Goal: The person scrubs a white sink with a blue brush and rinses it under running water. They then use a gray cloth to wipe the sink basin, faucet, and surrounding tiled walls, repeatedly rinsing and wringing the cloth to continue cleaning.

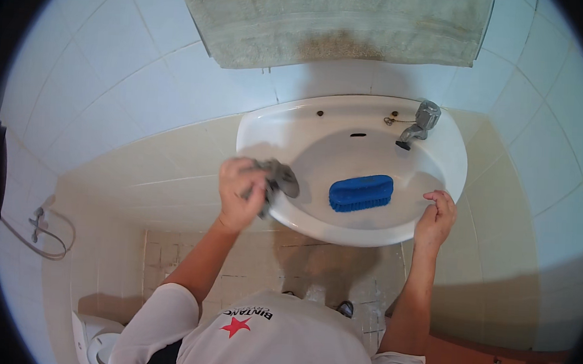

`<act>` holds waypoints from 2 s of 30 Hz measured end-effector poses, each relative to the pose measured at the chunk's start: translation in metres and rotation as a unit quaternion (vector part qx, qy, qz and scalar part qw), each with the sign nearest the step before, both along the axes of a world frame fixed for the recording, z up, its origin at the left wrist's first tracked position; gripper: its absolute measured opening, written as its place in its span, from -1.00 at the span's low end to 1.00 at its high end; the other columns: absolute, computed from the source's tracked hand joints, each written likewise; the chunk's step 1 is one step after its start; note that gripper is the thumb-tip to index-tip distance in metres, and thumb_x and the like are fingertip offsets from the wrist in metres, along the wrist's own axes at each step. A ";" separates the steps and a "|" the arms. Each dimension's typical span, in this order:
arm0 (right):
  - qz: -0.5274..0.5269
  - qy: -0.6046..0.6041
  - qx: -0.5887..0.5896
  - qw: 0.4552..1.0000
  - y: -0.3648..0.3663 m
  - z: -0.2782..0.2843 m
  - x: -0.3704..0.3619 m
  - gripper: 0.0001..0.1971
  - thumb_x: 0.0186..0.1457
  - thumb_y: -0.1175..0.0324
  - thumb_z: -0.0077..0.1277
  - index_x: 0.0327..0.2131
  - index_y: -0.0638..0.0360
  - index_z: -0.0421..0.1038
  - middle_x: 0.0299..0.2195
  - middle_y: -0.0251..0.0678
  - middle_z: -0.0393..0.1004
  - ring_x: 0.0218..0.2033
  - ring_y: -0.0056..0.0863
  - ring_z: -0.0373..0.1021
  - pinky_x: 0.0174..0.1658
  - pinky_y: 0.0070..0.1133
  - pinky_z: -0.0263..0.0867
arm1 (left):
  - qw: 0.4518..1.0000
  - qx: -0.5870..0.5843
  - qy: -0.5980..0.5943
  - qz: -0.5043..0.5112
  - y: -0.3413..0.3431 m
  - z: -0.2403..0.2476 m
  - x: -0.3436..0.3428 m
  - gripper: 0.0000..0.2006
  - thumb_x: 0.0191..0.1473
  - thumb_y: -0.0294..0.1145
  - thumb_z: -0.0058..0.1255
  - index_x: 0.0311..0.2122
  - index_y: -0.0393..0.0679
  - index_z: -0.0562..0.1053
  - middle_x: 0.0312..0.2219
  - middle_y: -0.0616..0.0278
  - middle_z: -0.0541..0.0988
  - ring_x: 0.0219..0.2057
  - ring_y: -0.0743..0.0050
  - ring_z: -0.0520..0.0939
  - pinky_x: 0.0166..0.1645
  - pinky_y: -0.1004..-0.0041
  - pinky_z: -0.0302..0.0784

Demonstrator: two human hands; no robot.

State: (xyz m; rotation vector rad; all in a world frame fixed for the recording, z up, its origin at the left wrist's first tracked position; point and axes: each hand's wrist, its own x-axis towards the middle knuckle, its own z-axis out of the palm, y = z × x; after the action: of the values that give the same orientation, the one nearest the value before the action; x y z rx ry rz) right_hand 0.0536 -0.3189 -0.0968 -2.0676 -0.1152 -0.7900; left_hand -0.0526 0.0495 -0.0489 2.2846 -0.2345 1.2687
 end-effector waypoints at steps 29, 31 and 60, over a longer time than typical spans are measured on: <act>-0.034 -0.024 -0.015 0.999 0.004 0.021 -0.011 -0.84 -0.04 0.55 -0.23 -0.49 0.13 0.38 -0.29 -0.29 0.46 -0.10 -0.31 0.34 0.22 -0.33 -0.02 | 0.880 0.453 0.018 -0.143 -0.127 0.053 0.242 -0.95 -0.10 -0.29 0.07 -0.45 0.07 0.50 -0.38 0.39 0.46 -0.22 0.26 0.43 -0.12 0.26 0.33; -0.041 -0.017 -0.025 0.999 0.003 0.019 -0.011 -0.87 -0.03 0.53 -0.22 -0.50 0.14 0.36 -0.29 -0.30 0.47 -0.09 -0.30 0.34 0.20 -0.35 0.02 | 0.878 0.464 0.055 -0.100 -0.111 0.055 0.224 -0.94 -0.08 -0.27 0.07 -0.45 0.07 0.51 -0.37 0.39 0.47 -0.21 0.27 0.44 -0.14 0.26 0.33; -0.156 0.025 0.047 0.986 0.041 -0.002 -0.031 -0.64 0.03 0.38 -0.12 -0.05 -0.14 0.32 0.18 -0.27 0.13 0.22 -0.12 0.00 0.19 -0.16 -0.05 | 0.959 0.178 0.209 0.071 -0.109 0.046 -0.049 -0.93 -0.07 -0.37 0.05 -0.48 -0.08 0.52 -0.47 0.14 0.51 -0.43 0.02 0.47 -0.36 0.17 0.41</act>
State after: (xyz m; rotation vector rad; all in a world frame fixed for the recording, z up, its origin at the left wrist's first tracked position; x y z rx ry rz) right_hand 0.0222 -0.2782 -0.0988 -2.0392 0.2764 -0.9114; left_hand -0.1011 -0.0592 -0.0033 2.8604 -0.1577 0.8230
